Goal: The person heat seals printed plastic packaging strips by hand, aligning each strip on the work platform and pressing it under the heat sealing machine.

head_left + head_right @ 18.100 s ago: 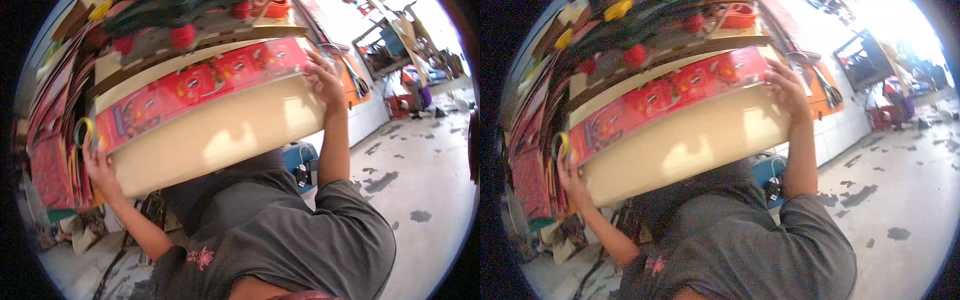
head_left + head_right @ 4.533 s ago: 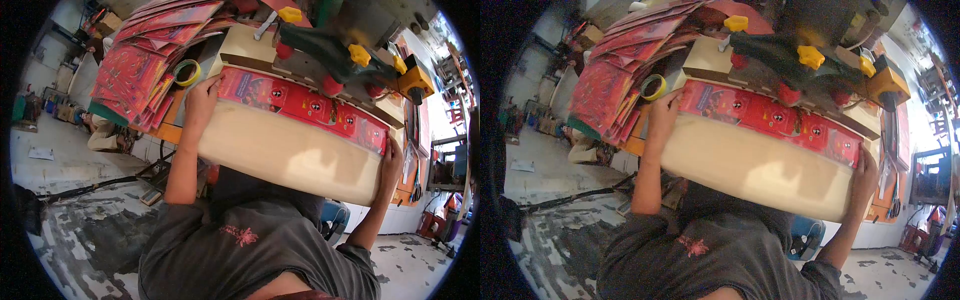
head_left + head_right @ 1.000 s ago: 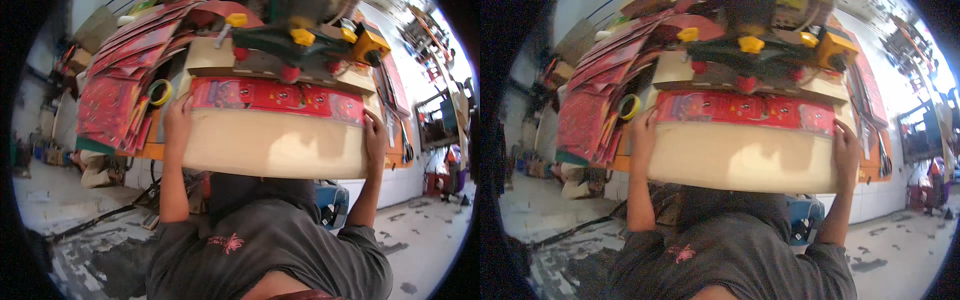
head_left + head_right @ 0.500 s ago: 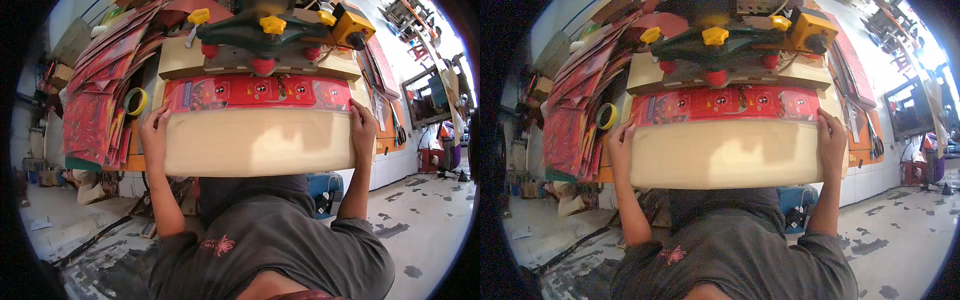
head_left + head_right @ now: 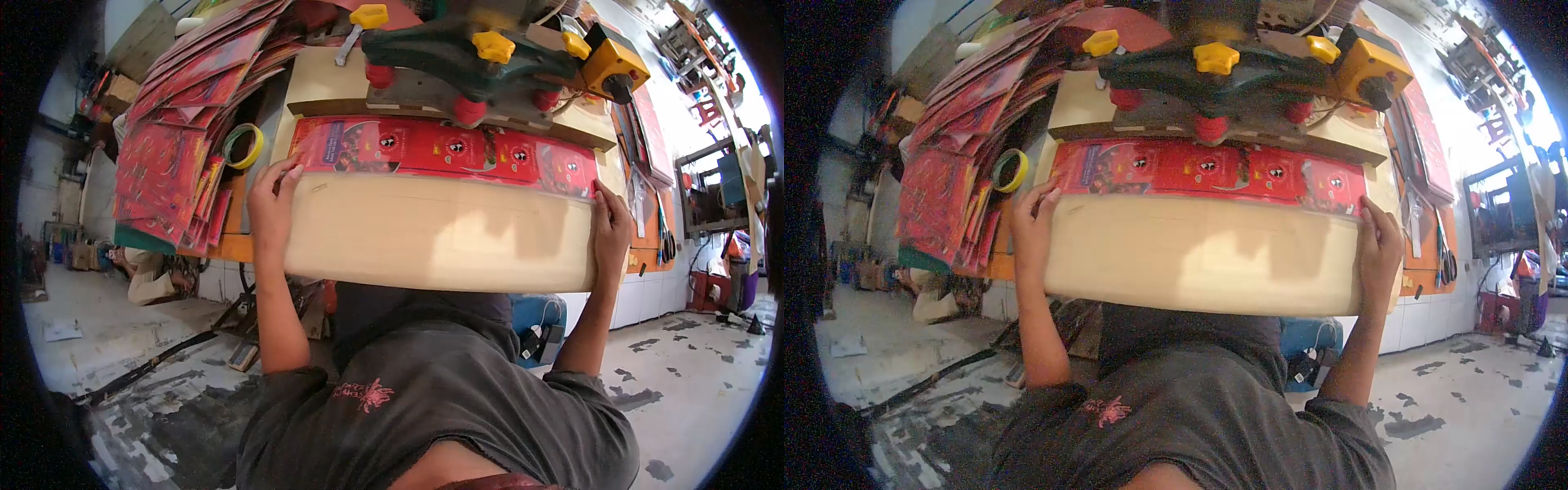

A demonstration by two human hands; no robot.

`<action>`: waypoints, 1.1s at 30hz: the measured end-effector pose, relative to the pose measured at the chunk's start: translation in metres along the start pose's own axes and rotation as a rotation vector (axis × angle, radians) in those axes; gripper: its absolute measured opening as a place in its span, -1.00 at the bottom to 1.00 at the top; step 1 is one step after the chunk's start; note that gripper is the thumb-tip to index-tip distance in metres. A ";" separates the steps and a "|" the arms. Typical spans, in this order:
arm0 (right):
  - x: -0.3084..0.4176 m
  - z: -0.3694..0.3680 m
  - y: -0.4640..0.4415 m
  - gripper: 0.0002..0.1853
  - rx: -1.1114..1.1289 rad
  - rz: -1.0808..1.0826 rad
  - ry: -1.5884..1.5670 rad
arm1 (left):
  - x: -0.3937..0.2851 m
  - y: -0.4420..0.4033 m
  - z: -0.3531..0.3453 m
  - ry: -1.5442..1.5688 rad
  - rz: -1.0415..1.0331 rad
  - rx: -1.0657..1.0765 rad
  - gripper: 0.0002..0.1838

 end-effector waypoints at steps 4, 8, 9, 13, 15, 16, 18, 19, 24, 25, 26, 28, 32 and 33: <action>0.002 0.004 0.000 -0.72 -0.047 0.036 0.026 | 0.007 -0.001 0.002 -0.028 -0.016 -0.023 -0.66; 0.006 0.009 0.001 -0.74 -0.114 0.083 -0.012 | -0.011 0.001 0.001 -0.084 -0.102 -0.027 -0.65; 0.004 0.010 0.001 -0.74 -0.098 0.057 0.018 | -0.007 0.000 0.001 -0.084 -0.051 -0.027 -0.65; 0.000 0.010 0.000 -0.75 -0.100 0.019 0.006 | -0.012 0.004 -0.001 -0.099 0.084 -0.002 -0.62; -0.001 0.009 0.000 -0.75 -0.111 0.042 -0.028 | -0.009 0.003 -0.002 -0.086 0.058 0.009 -0.62; -0.001 0.009 0.001 -0.75 -0.112 0.041 -0.029 | -0.008 0.002 -0.002 -0.078 0.039 0.013 -0.61; 0.001 0.009 0.001 -0.75 -0.115 0.045 -0.024 | -0.004 0.000 -0.002 -0.094 0.021 0.008 -0.61; 0.001 0.009 0.001 -0.75 -0.114 0.045 -0.026 | -0.005 0.000 -0.001 -0.107 0.003 0.004 -0.61; 0.002 0.010 0.000 -0.76 -0.087 0.016 0.049 | -0.014 0.002 -0.001 -0.110 0.040 -0.005 -0.61; 0.001 0.009 0.000 -0.76 -0.086 0.015 0.048 | -0.015 0.002 0.000 -0.111 0.034 -0.011 -0.60; 0.000 0.009 0.000 -0.76 -0.091 0.015 0.022 | -0.013 0.002 0.000 -0.113 0.036 -0.012 -0.60; -0.002 0.008 0.000 -0.76 -0.096 0.016 -0.006 | -0.016 0.003 0.001 -0.110 -0.035 -0.028 -0.62; 0.000 0.009 0.000 -0.76 -0.113 0.031 -0.020 | -0.016 0.002 0.000 -0.103 -0.045 -0.027 -0.62; 0.001 0.009 0.000 -0.76 -0.113 0.033 -0.014 | -0.014 0.001 0.000 -0.093 -0.017 -0.015 -0.60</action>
Point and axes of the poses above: each hand's wrist, its own y-axis away from the middle knuckle, its own z-axis out of the back of the hand, x = y × z, the point moved 10 cm from there along -y, towards the middle knuckle, and after that the axes turned 2 degrees about -y, right-handed, at the moved point
